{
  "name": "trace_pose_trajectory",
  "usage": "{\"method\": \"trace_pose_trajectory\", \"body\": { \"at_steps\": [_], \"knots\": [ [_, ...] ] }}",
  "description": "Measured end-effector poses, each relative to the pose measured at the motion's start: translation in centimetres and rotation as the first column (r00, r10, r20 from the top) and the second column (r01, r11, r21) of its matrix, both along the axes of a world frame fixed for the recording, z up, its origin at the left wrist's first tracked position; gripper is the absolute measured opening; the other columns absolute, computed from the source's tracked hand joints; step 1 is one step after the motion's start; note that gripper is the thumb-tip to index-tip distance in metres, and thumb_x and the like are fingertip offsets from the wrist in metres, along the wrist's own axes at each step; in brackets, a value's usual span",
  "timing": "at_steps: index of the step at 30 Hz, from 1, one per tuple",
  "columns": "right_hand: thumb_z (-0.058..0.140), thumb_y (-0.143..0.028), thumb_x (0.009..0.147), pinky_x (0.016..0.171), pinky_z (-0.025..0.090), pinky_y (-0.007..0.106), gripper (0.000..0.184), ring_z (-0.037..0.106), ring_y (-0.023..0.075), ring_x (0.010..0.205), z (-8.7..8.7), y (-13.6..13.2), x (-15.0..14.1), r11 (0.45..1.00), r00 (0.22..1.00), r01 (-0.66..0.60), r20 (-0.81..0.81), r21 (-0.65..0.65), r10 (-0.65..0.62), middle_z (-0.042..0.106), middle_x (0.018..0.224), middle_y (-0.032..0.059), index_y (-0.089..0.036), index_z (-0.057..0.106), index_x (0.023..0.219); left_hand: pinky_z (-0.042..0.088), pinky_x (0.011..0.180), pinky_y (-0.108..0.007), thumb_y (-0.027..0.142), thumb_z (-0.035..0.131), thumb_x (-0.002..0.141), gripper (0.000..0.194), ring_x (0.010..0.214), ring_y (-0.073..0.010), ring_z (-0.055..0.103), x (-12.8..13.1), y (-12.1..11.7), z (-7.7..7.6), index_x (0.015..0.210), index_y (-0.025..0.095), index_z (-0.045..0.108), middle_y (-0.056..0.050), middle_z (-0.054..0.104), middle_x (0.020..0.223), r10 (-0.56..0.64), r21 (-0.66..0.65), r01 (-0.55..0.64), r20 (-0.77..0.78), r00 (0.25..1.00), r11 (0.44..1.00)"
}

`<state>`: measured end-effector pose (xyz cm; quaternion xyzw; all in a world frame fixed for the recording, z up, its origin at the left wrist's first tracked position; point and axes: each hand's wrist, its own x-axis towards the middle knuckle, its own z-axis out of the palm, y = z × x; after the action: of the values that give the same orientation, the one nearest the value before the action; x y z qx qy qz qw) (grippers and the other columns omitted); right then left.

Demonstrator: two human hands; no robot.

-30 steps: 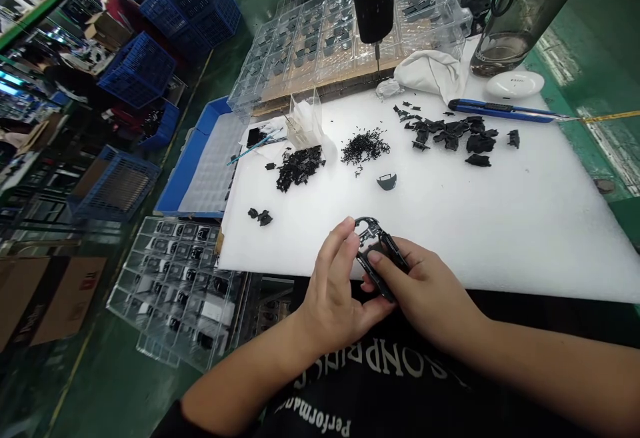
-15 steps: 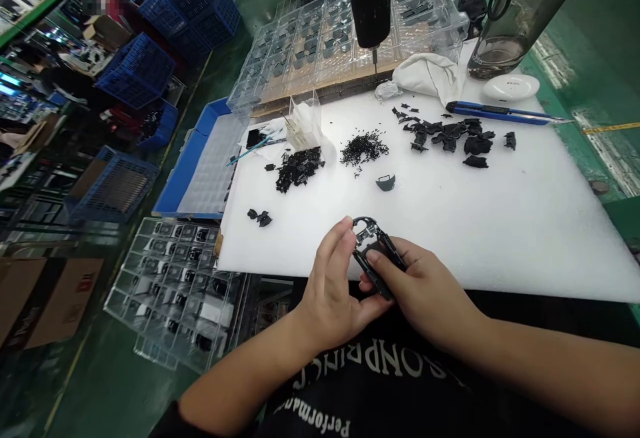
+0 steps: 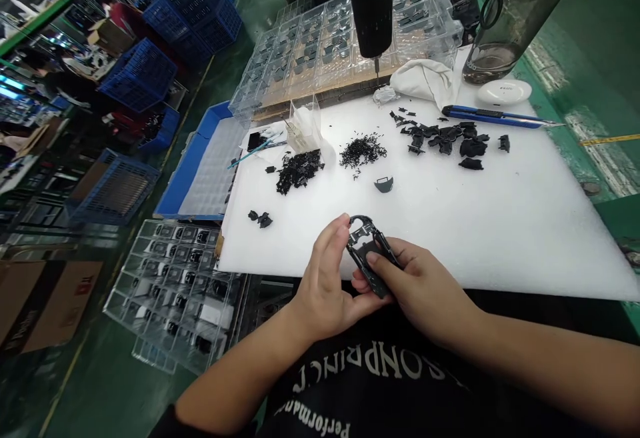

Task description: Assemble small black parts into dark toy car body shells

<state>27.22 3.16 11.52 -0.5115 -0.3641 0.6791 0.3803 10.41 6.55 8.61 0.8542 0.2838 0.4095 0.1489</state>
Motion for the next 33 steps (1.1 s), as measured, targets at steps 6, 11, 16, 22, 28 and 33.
{"method": "trace_pose_trajectory", "body": {
  "at_steps": [6,11,16,22,28,33],
  "knots": [
    [0.062,-0.058,0.087,0.081,0.054,0.032,0.04,0.066,0.0217,0.09,-0.8,-0.1,-0.3,0.999,0.943,0.036,-0.331,0.003,-0.033,0.069,0.093,0.0052,-0.02,0.062,0.098,0.036,0.117,-0.049,0.043,0.088,0.059,0.121,0.138,-0.0324,0.04,-1.2,1.9,-0.3,0.153,0.019,0.015,-0.02,0.036,0.149,-0.144,-0.145,0.16,0.116,0.983,0.976],
    [0.039,-0.062,0.097,0.086,0.055,0.038,0.054,0.067,0.0247,0.094,-0.9,0.9,0.0,0.973,0.778,0.021,-0.608,-0.228,-0.159,0.069,0.101,0.0112,-0.017,0.063,0.112,0.026,0.119,-0.057,0.055,0.079,0.067,0.117,0.135,-0.0317,0.045,-0.6,2.8,0.7,0.154,0.027,0.006,-0.018,0.04,0.149,-0.291,-0.21,0.289,0.022,0.956,0.934],
    [0.031,-0.052,0.102,0.083,0.057,0.038,0.053,0.069,0.0236,0.083,-0.9,1.8,0.5,0.96,0.761,0.099,-0.602,-0.26,-0.242,0.07,0.094,0.0144,-0.011,0.064,0.11,0.021,0.12,-0.06,0.071,0.075,0.056,0.13,0.144,-0.0385,0.028,-1.5,4.3,0.8,0.154,0.021,0.006,-0.023,0.021,0.158,-0.258,-0.294,0.193,-0.202,0.945,0.936],
    [0.032,-0.043,0.103,0.081,0.059,0.036,0.04,0.069,0.0216,0.081,-0.8,2.7,0.3,0.936,0.75,0.231,-0.565,-0.264,-0.344,0.07,0.095,0.0122,-0.015,0.057,0.117,0.044,0.104,-0.052,0.071,0.047,0.084,0.082,0.128,-0.0316,0.05,-3.7,6.2,-0.8,0.146,0.019,0.035,-0.021,0.039,0.147,-0.035,-0.2,0.014,-0.102,0.994,0.98],
    [0.032,-0.041,0.104,0.079,0.059,0.033,0.037,0.069,0.0193,0.08,-0.9,3.1,0.5,0.937,0.744,0.244,-0.572,-0.25,-0.346,0.07,0.094,0.0105,-0.016,0.057,0.115,0.053,0.087,-0.04,0.057,0.055,0.087,0.067,0.099,-0.0219,0.061,-3.3,6.0,-1.6,0.139,0.017,0.043,-0.017,0.055,0.126,-0.035,-0.095,0.026,-0.09,0.995,0.995],
    [0.031,-0.042,0.104,0.077,0.059,0.031,0.039,0.07,0.0194,0.08,-0.9,3.4,0.5,0.946,0.764,0.243,-0.558,-0.214,-0.323,0.07,0.094,0.0111,-0.015,0.057,0.116,0.053,0.083,-0.036,0.052,0.053,0.09,0.055,0.091,-0.0183,0.062,-3.3,6.0,-1.7,0.131,0.015,0.049,-0.015,0.06,0.117,0.004,-0.065,-0.007,-0.043,0.999,0.998]
  ]
}}
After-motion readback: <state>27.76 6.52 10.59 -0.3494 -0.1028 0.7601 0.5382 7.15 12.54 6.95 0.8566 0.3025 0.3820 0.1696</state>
